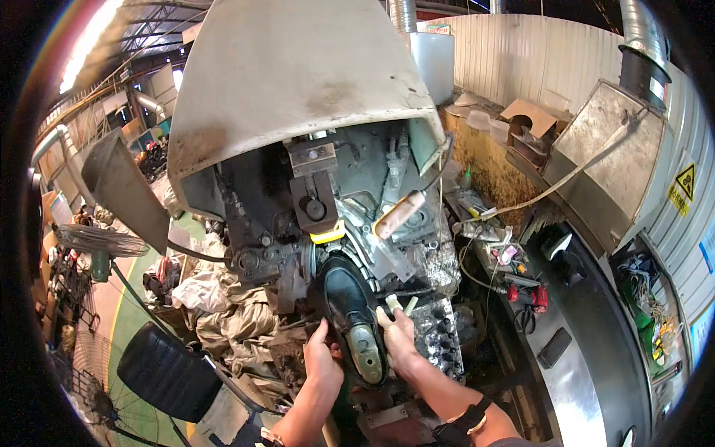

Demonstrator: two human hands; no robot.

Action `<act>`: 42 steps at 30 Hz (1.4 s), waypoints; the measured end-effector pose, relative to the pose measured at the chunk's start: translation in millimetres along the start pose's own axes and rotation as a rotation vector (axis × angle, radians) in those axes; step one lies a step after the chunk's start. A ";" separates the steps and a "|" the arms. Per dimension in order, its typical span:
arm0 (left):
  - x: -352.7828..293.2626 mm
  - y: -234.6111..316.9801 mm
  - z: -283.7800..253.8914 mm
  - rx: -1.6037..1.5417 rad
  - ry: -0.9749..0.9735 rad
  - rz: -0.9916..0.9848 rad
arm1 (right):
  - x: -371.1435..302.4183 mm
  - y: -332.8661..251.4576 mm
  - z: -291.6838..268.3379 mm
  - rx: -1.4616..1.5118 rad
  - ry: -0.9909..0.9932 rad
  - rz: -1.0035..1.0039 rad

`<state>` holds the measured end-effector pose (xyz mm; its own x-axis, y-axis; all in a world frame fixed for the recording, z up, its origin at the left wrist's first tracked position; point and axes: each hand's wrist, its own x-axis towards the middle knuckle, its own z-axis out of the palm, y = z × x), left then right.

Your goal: Using a lasting machine and a conveyor belt to manufacture shoes.

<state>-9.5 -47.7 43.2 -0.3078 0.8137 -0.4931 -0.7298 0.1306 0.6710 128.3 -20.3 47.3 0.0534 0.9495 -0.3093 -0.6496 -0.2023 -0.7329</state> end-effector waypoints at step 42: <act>59.6 -27.2 5.8 -0.184 -0.022 0.093 | 59.6 26.2 -12.7 0.068 -0.015 0.090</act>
<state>-4.5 0.5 -1.3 -0.3667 0.8301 -0.4201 -0.7987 -0.0493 0.5998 124.1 27.9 2.0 -0.0185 0.9318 -0.3624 -0.7012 -0.2705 -0.6596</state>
